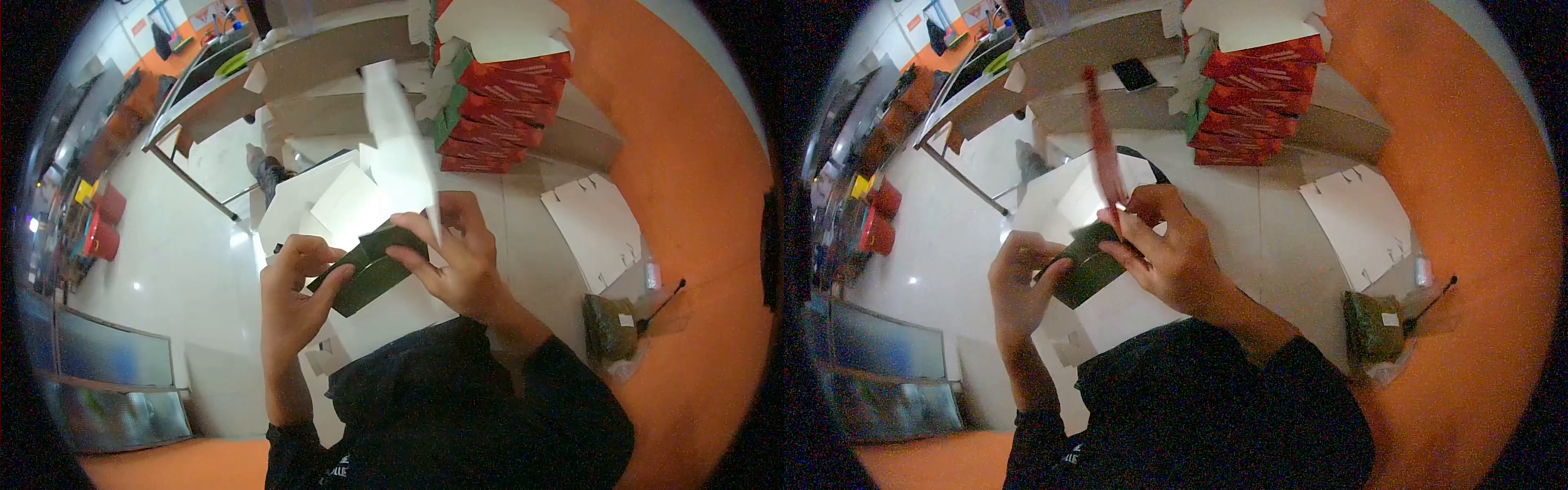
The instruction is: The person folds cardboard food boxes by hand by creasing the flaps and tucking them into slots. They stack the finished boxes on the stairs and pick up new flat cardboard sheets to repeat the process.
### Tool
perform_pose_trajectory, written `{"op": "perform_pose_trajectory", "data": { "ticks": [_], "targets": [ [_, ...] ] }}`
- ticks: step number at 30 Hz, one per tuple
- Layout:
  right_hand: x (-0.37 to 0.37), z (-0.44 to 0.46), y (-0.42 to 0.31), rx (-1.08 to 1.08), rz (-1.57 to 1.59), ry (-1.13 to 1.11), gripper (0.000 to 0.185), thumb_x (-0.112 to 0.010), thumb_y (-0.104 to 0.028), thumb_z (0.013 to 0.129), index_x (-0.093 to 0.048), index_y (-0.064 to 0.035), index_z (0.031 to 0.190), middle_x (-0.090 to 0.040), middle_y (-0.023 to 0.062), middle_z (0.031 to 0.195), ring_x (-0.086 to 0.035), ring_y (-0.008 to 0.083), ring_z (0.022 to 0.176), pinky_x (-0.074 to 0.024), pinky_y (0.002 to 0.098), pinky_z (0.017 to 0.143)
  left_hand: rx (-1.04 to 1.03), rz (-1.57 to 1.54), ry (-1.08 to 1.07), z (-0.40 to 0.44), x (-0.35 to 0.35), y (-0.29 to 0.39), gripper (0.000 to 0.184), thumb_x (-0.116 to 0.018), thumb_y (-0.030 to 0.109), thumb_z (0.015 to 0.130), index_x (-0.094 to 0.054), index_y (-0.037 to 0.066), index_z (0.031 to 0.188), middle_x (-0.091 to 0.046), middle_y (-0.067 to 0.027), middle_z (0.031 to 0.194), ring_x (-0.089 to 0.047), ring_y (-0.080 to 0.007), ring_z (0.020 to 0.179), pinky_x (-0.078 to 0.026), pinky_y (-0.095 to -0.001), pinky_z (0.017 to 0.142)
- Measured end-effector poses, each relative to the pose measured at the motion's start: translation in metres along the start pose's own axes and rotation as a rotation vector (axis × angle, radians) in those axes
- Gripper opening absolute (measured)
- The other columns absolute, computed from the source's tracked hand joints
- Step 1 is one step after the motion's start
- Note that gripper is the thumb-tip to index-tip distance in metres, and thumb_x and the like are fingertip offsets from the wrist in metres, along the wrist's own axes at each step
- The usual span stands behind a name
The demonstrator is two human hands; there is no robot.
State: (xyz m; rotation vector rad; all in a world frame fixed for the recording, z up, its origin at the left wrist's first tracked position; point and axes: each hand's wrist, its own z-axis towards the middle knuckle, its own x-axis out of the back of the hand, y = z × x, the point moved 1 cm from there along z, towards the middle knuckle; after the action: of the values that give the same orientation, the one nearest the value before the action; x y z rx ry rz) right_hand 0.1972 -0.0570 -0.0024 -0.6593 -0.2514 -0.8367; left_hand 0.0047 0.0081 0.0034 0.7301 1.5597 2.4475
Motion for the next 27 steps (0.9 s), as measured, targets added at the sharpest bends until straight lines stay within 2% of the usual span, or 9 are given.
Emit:
{"op": "perform_pose_trajectory", "data": {
  "ticks": [5, 11, 14, 17, 20, 23, 24, 25, 27],
  "targets": [
    [0.012, 0.001, 0.004, -0.033, 0.133, -0.287, 0.040, -0.075, -0.009, 0.065, -0.063, -0.0092, 0.104, -0.051, 0.0119, 0.093, -0.057, 0.0255, 0.080, -0.0474, 0.0341, 0.067, -0.108, 0.135, -0.042, -0.011, -0.004, 0.014, 0.021, -0.068, -0.004, 0.072, -0.053, 0.000, 0.087, -0.065, -0.0107, 0.079, -0.066, -0.0172, 0.075, -0.052, -0.0256, 0.068],
    [0.001, -0.007, 0.016, 0.070, 0.019, -0.355, 0.037, -0.071, -0.024, 0.072, -0.062, -0.0098, 0.105, -0.052, 0.0131, 0.094, -0.058, 0.0277, 0.078, -0.0490, 0.0374, 0.068, -0.187, 0.358, -0.049, -0.010, -0.007, 0.017, 0.013, -0.068, -0.002, 0.073, -0.060, 0.001, 0.082, -0.065, -0.0082, 0.075, -0.064, -0.0147, 0.065, -0.049, -0.0253, 0.059],
    [-0.007, -0.011, 0.010, 0.040, -0.010, -0.454, 0.050, -0.071, -0.027, 0.071, -0.056, -0.0071, 0.114, -0.050, 0.0144, 0.099, -0.058, 0.0278, 0.084, -0.0494, 0.0362, 0.073, -0.112, 0.402, -0.026, -0.010, -0.007, 0.018, 0.014, -0.069, -0.002, 0.072, -0.060, 0.001, 0.083, -0.065, -0.0086, 0.073, -0.062, -0.0155, 0.062, -0.048, -0.0259, 0.058],
    [-0.002, -0.007, 0.002, 0.110, -0.038, -0.290, 0.062, -0.074, -0.032, 0.067, -0.051, -0.0066, 0.119, -0.046, 0.0166, 0.108, -0.055, 0.0299, 0.093, -0.0476, 0.0369, 0.079, -0.110, 0.368, 0.124, -0.011, -0.009, 0.018, 0.014, -0.069, -0.002, 0.071, -0.060, 0.000, 0.082, -0.065, -0.0089, 0.075, -0.063, -0.0163, 0.065, -0.048, -0.0270, 0.061],
    [-0.005, -0.005, 0.004, 0.121, -0.073, -0.302, 0.074, -0.076, -0.033, 0.063, -0.044, -0.0116, 0.127, -0.041, 0.0191, 0.118, -0.051, 0.0324, 0.101, -0.0448, 0.0379, 0.085, -0.210, 0.286, 0.154, -0.011, -0.004, 0.011, 0.024, -0.073, 0.003, 0.069, -0.059, -0.001, 0.088, -0.065, -0.0113, 0.086, -0.064, -0.0178, 0.075, -0.049, -0.0285, 0.066],
    [0.002, 0.005, 0.021, 0.000, 0.140, -0.261, 0.079, -0.081, -0.027, 0.054, -0.045, -0.0118, 0.123, -0.041, 0.0200, 0.120, -0.047, 0.0367, 0.110, -0.0438, 0.0429, 0.089, -0.261, 0.106, 0.056, -0.008, -0.002, 0.019, 0.040, -0.078, 0.009, 0.063, -0.058, 0.000, 0.097, -0.063, -0.0133, 0.098, -0.062, -0.0209, 0.086, -0.048, -0.0330, 0.073],
    [0.012, 0.012, 0.030, -0.033, 0.214, -0.243, 0.080, -0.082, -0.024, 0.053, -0.045, -0.0121, 0.124, -0.042, 0.0189, 0.120, -0.047, 0.0356, 0.110, -0.0437, 0.0423, 0.089, -0.328, 0.344, -0.078, -0.007, 0.012, 0.025, 0.054, -0.082, 0.012, 0.057, -0.057, 0.002, 0.104, -0.061, -0.0128, 0.104, -0.060, -0.0263, 0.092, -0.047, -0.0368, 0.080],
    [0.023, 0.019, 0.040, 0.030, 0.246, -0.216, 0.085, -0.083, -0.022, 0.052, -0.043, -0.0126, 0.126, -0.041, 0.0169, 0.122, -0.046, 0.0326, 0.113, -0.0423, 0.0389, 0.091, -0.300, 0.407, -0.150, -0.009, 0.023, 0.021, 0.054, -0.081, 0.011, 0.057, -0.057, 0.002, 0.105, -0.061, -0.0121, 0.104, -0.060, -0.0275, 0.092, -0.046, -0.0373, 0.082],
    [0.029, 0.021, 0.070, -0.193, 0.583, -0.301, 0.090, -0.083, -0.015, 0.053, -0.040, -0.0135, 0.131, -0.040, 0.0103, 0.127, -0.039, 0.0246, 0.121, -0.0368, 0.0363, 0.099, -0.242, 0.523, -0.306, -0.014, 0.044, 0.012, 0.054, -0.081, 0.010, 0.057, -0.057, 0.004, 0.105, -0.062, -0.0105, 0.104, -0.059, -0.0300, 0.091, -0.045, -0.0385, 0.084]
  ]
}}
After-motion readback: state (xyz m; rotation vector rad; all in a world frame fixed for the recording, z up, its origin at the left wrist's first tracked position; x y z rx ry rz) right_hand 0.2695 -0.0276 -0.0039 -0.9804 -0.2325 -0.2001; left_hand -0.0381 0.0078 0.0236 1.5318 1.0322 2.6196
